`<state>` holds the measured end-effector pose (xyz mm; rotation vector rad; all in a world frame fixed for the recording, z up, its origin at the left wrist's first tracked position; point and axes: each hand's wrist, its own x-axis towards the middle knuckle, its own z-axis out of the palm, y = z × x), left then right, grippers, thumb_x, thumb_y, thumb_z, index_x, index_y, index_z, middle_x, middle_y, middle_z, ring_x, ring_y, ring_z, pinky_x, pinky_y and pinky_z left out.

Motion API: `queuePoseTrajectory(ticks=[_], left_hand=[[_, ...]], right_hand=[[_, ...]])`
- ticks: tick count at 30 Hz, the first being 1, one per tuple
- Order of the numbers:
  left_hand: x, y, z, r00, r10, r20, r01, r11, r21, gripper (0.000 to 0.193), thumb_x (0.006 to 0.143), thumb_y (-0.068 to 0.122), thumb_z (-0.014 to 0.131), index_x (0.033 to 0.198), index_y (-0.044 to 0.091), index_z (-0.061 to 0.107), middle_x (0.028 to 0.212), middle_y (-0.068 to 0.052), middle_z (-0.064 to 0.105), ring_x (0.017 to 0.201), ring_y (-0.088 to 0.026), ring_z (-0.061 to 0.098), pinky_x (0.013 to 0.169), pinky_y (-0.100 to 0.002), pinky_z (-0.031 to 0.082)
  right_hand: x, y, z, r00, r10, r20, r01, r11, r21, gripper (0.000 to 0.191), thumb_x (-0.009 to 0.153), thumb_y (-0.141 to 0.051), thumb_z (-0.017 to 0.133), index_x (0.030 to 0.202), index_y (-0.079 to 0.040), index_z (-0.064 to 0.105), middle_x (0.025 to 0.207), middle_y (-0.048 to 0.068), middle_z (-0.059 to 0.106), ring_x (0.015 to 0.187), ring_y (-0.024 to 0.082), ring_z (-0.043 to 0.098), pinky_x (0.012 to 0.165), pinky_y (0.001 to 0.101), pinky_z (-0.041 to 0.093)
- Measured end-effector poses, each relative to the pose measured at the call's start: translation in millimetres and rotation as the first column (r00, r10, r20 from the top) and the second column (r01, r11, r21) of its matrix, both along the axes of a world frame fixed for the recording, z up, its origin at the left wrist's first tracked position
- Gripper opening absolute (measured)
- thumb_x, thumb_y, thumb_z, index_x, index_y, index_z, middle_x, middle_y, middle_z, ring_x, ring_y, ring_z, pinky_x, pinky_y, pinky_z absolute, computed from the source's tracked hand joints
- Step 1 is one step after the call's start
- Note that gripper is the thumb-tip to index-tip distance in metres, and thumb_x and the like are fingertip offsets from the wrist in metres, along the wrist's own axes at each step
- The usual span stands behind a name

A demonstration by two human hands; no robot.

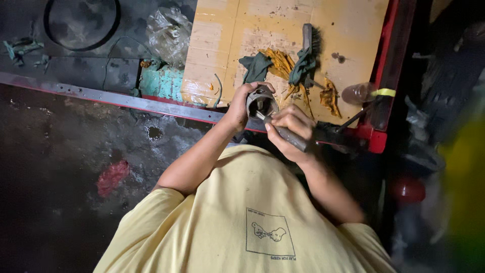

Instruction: The person holds a motorcycle piston and scrapes carbon deposits from its ring grooves and skirt using a flat handheld scraper, rotating the piston to work around it. They occasionally set the piston down, pick up a cloth to wipe it, and resume scraping the grooves.

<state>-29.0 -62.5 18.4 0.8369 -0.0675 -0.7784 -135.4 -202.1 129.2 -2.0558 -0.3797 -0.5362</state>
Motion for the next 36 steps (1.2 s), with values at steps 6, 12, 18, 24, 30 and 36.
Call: queuePoseTrajectory(ticks=[6, 12, 18, 24, 30, 36], left_hand=[[-4.6, 4.5, -1.2, 0.996, 0.064, -0.054, -0.065, 0.998, -0.02, 0.048, 0.099, 0.041, 0.04, 0.105, 0.001, 0.066, 0.084, -0.01, 0.067, 0.075, -0.02, 0.064, 0.069, -0.034, 0.054], [-11.2, 15.0, -5.2, 0.995, 0.076, -0.066, -0.076, 0.997, 0.002, 0.047, 0.1, 0.042, 0.041, 0.106, 0.002, 0.065, 0.086, -0.01, 0.067, 0.077, -0.022, 0.067, 0.071, -0.035, 0.055], [-12.1, 14.2, -2.4, 0.992, 0.122, 0.009, -0.123, 0.992, 0.042, 0.044, 0.101, 0.036, 0.042, 0.104, 0.0, 0.067, 0.092, -0.008, 0.068, 0.084, -0.021, 0.067, 0.077, -0.034, 0.055], [-8.7, 9.8, -0.3, 0.939, 0.036, 0.342, -0.102, 0.979, 0.175, 0.041, 0.099, 0.028, 0.045, 0.101, -0.003, 0.072, 0.093, -0.012, 0.072, 0.087, -0.019, 0.066, 0.083, -0.032, 0.053], [2.2, 6.8, 7.9, 0.985, -0.002, 0.172, -0.016, 0.995, 0.103, 0.043, 0.097, 0.031, 0.043, 0.102, -0.001, 0.071, 0.088, -0.013, 0.073, 0.079, -0.02, 0.07, 0.076, -0.031, 0.056], [8.4, 6.4, 17.6, 0.988, -0.04, 0.15, 0.029, 0.997, 0.075, 0.044, 0.1, 0.034, 0.045, 0.107, -0.002, 0.069, 0.091, -0.01, 0.069, 0.081, -0.02, 0.067, 0.075, -0.032, 0.055]], right_hand=[[-0.9, -3.6, -4.0, 1.0, 0.004, -0.027, -0.002, 0.999, 0.049, 0.025, 0.081, 0.007, 0.078, 0.085, -0.003, 0.056, 0.087, 0.012, 0.065, 0.083, 0.027, 0.07, 0.074, 0.0373, 0.057], [10.4, 4.8, -10.9, 0.996, 0.086, -0.037, -0.083, 0.993, 0.087, 0.025, 0.084, 0.008, 0.077, 0.087, -0.003, 0.055, 0.089, 0.012, 0.065, 0.086, 0.028, 0.069, 0.078, 0.0379, 0.058], [-0.9, -0.4, 6.4, 0.992, 0.121, -0.046, -0.121, 0.993, 0.003, 0.025, 0.08, 0.006, 0.078, 0.086, -0.003, 0.056, 0.088, 0.014, 0.065, 0.083, 0.029, 0.068, 0.075, 0.0381, 0.057], [-0.5, 2.3, 8.5, 0.999, 0.027, -0.024, -0.026, 0.999, 0.035, 0.026, 0.081, 0.007, 0.078, 0.085, -0.003, 0.055, 0.087, 0.012, 0.065, 0.083, 0.028, 0.069, 0.075, 0.0377, 0.056], [-12.3, -4.6, 13.7, 0.996, -0.017, -0.092, 0.019, 0.999, 0.029, 0.024, 0.082, 0.007, 0.078, 0.085, -0.003, 0.056, 0.087, 0.011, 0.066, 0.083, 0.027, 0.07, 0.077, 0.0373, 0.056], [-6.0, 0.4, 14.0, 0.996, -0.077, 0.036, 0.073, 0.991, 0.109, 0.024, 0.085, 0.005, 0.079, 0.085, -0.004, 0.057, 0.089, 0.011, 0.067, 0.084, 0.026, 0.07, 0.078, 0.0364, 0.058]])
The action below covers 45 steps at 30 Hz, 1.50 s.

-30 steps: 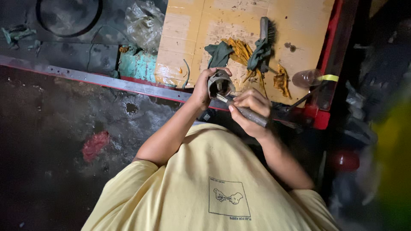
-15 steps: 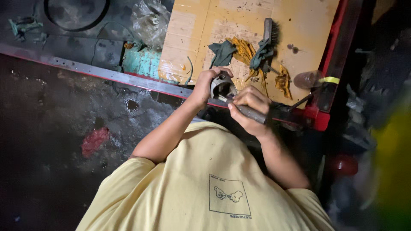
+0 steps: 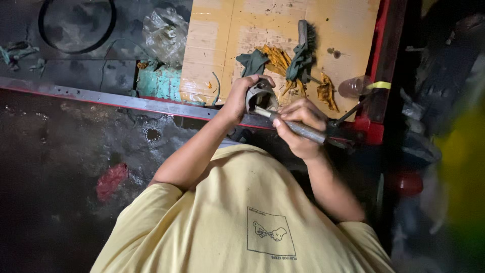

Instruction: The person holds a motorcycle piston and scrapes carbon deposits from its ring grooves and skirt using a flat handheld scraper, rotating the piston to work around it. They occasionally set the piston down, pick up a cloth to wipe it, and resume scraping the grooves.

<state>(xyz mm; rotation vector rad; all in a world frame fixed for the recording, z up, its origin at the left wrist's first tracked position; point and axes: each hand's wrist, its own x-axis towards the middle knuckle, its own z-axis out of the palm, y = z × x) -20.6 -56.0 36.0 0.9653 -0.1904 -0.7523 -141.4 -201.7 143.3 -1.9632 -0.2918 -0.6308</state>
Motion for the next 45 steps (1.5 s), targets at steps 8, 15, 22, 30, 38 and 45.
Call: queuePoseTrajectory(ticks=[8, 15, 22, 30, 38, 45], left_hand=[[-11.2, -3.8, -11.0, 0.993, -0.018, -0.121, 0.008, 0.997, -0.082, 0.045, 0.098, 0.036, 0.041, 0.104, 0.0, 0.068, 0.092, -0.01, 0.07, 0.086, -0.02, 0.067, 0.079, -0.034, 0.057], [-11.6, 2.2, -17.6, 0.982, -0.009, -0.187, 0.001, 0.999, -0.044, 0.044, 0.099, 0.035, 0.041, 0.103, 0.001, 0.068, 0.089, -0.011, 0.07, 0.082, -0.022, 0.068, 0.075, -0.035, 0.057], [-13.4, 2.1, -13.2, 0.999, 0.003, -0.047, -0.005, 0.999, -0.047, 0.044, 0.1, 0.032, 0.042, 0.104, -0.001, 0.069, 0.092, -0.01, 0.07, 0.085, -0.02, 0.066, 0.077, -0.034, 0.056], [-16.3, -1.4, -10.8, 0.996, -0.023, -0.085, 0.022, 1.0, -0.008, 0.043, 0.096, 0.031, 0.043, 0.102, -0.001, 0.07, 0.09, -0.01, 0.071, 0.083, -0.02, 0.069, 0.078, -0.034, 0.057], [-25.0, 2.6, -12.9, 1.0, 0.014, -0.022, -0.013, 0.999, 0.046, 0.045, 0.099, 0.031, 0.042, 0.105, -0.003, 0.071, 0.093, -0.011, 0.072, 0.084, -0.02, 0.068, 0.079, -0.033, 0.056], [-19.6, 2.0, -16.1, 0.998, 0.049, 0.041, -0.054, 0.991, 0.125, 0.044, 0.098, 0.031, 0.041, 0.103, -0.002, 0.071, 0.09, -0.011, 0.072, 0.082, -0.019, 0.068, 0.076, -0.032, 0.056]], right_hand=[[1.7, 3.6, 4.0, 0.993, 0.1, -0.063, -0.11, 0.979, -0.174, 0.024, 0.082, 0.005, 0.08, 0.084, -0.003, 0.057, 0.089, 0.013, 0.066, 0.081, 0.027, 0.069, 0.073, 0.037, 0.057], [1.7, 5.9, 8.3, 0.978, 0.205, -0.043, -0.21, 0.952, -0.222, 0.022, 0.081, 0.006, 0.079, 0.084, -0.002, 0.059, 0.088, 0.014, 0.064, 0.08, 0.028, 0.07, 0.071, 0.0365, 0.057], [2.3, 6.4, 6.3, 0.986, 0.144, -0.078, -0.156, 0.973, -0.169, 0.024, 0.081, 0.006, 0.079, 0.083, -0.002, 0.056, 0.089, 0.013, 0.064, 0.082, 0.029, 0.069, 0.073, 0.0377, 0.056], [-9.7, 0.4, 7.3, 0.986, 0.16, -0.049, -0.166, 0.969, -0.184, 0.023, 0.08, 0.006, 0.079, 0.083, -0.002, 0.057, 0.088, 0.012, 0.064, 0.082, 0.029, 0.069, 0.074, 0.0383, 0.057], [-13.0, -0.5, 3.9, 0.987, 0.148, -0.066, -0.157, 0.975, -0.156, 0.025, 0.079, 0.006, 0.08, 0.084, -0.003, 0.057, 0.086, 0.012, 0.065, 0.082, 0.028, 0.069, 0.076, 0.0386, 0.058], [-15.5, -2.3, -1.8, 0.992, 0.114, -0.051, -0.12, 0.984, -0.129, 0.024, 0.079, 0.006, 0.078, 0.082, -0.004, 0.057, 0.086, 0.012, 0.065, 0.082, 0.027, 0.07, 0.075, 0.0366, 0.057]])
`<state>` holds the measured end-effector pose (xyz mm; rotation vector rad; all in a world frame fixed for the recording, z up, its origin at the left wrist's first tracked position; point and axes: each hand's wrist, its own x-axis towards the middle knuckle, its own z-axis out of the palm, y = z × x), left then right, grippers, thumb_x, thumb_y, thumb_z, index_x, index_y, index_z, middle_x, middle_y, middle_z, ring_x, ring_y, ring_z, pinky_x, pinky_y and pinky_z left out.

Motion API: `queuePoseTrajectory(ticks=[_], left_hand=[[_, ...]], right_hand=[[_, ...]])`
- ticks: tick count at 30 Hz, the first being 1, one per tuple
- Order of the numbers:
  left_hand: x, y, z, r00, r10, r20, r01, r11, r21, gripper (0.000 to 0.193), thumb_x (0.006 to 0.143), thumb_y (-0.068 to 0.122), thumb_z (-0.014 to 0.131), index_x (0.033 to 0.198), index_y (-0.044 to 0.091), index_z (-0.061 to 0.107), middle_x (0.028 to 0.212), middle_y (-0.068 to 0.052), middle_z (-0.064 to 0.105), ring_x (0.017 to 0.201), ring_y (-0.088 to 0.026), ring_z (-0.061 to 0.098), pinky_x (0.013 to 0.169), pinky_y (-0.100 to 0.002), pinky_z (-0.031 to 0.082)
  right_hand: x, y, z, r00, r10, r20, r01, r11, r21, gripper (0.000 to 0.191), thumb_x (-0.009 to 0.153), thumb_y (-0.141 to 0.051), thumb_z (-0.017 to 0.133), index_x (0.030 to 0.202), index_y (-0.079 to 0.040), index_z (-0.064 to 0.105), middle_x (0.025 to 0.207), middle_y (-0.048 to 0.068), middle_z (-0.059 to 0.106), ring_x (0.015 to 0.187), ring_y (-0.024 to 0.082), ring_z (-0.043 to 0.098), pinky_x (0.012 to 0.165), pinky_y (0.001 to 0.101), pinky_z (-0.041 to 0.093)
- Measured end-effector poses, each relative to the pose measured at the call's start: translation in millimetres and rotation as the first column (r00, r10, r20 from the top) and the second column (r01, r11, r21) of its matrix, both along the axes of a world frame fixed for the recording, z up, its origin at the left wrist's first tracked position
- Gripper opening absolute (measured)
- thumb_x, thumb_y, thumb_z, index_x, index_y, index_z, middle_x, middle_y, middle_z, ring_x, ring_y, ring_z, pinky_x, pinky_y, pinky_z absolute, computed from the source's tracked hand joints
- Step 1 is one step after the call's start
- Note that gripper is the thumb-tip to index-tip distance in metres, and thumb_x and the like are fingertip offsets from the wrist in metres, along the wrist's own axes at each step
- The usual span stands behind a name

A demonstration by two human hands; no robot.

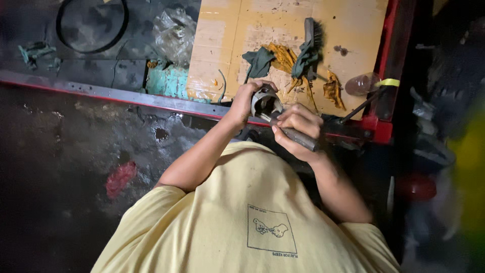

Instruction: The person holds a motorcycle piston and scrapes carbon deposits from its ring grooves and skirt using a flat handheld scraper, rotating the piston to work around it. They occasionally set the piston down, pick up a cloth to wipe it, and resume scraping the grooves.

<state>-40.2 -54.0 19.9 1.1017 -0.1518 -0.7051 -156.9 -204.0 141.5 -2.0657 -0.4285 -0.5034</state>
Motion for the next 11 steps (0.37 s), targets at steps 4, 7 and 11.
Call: queuePoseTrajectory(ticks=[4, 7, 11], left_hand=[[-1.0, -10.0, -3.1, 0.998, -0.037, 0.047, 0.038, 0.999, -0.01, 0.045, 0.098, 0.031, 0.042, 0.103, -0.003, 0.071, 0.092, -0.01, 0.072, 0.083, -0.018, 0.066, 0.077, -0.031, 0.054], [9.2, -5.5, -0.4, 0.999, -0.022, 0.026, 0.023, 0.999, -0.043, 0.045, 0.097, 0.032, 0.04, 0.103, -0.001, 0.07, 0.091, -0.009, 0.071, 0.084, -0.018, 0.067, 0.077, -0.031, 0.055], [2.7, -2.8, -0.1, 0.997, -0.012, -0.07, 0.009, 0.999, -0.047, 0.046, 0.098, 0.035, 0.042, 0.104, -0.001, 0.07, 0.091, -0.011, 0.071, 0.082, -0.02, 0.067, 0.075, -0.033, 0.055]], right_hand=[[7.7, -0.2, -7.2, 1.0, -0.022, 0.008, 0.021, 0.999, 0.032, 0.024, 0.082, 0.006, 0.078, 0.082, -0.003, 0.055, 0.085, 0.012, 0.063, 0.08, 0.027, 0.068, 0.073, 0.0368, 0.055], [11.0, -1.9, -6.8, 0.999, -0.014, 0.046, 0.013, 1.0, 0.015, 0.024, 0.08, 0.006, 0.078, 0.081, -0.004, 0.056, 0.084, 0.011, 0.063, 0.08, 0.027, 0.068, 0.071, 0.037, 0.055], [1.1, -4.2, -6.4, 1.0, -0.031, 0.004, 0.03, 0.998, 0.059, 0.025, 0.081, 0.005, 0.078, 0.082, -0.005, 0.055, 0.087, 0.011, 0.065, 0.083, 0.026, 0.069, 0.074, 0.037, 0.056]])
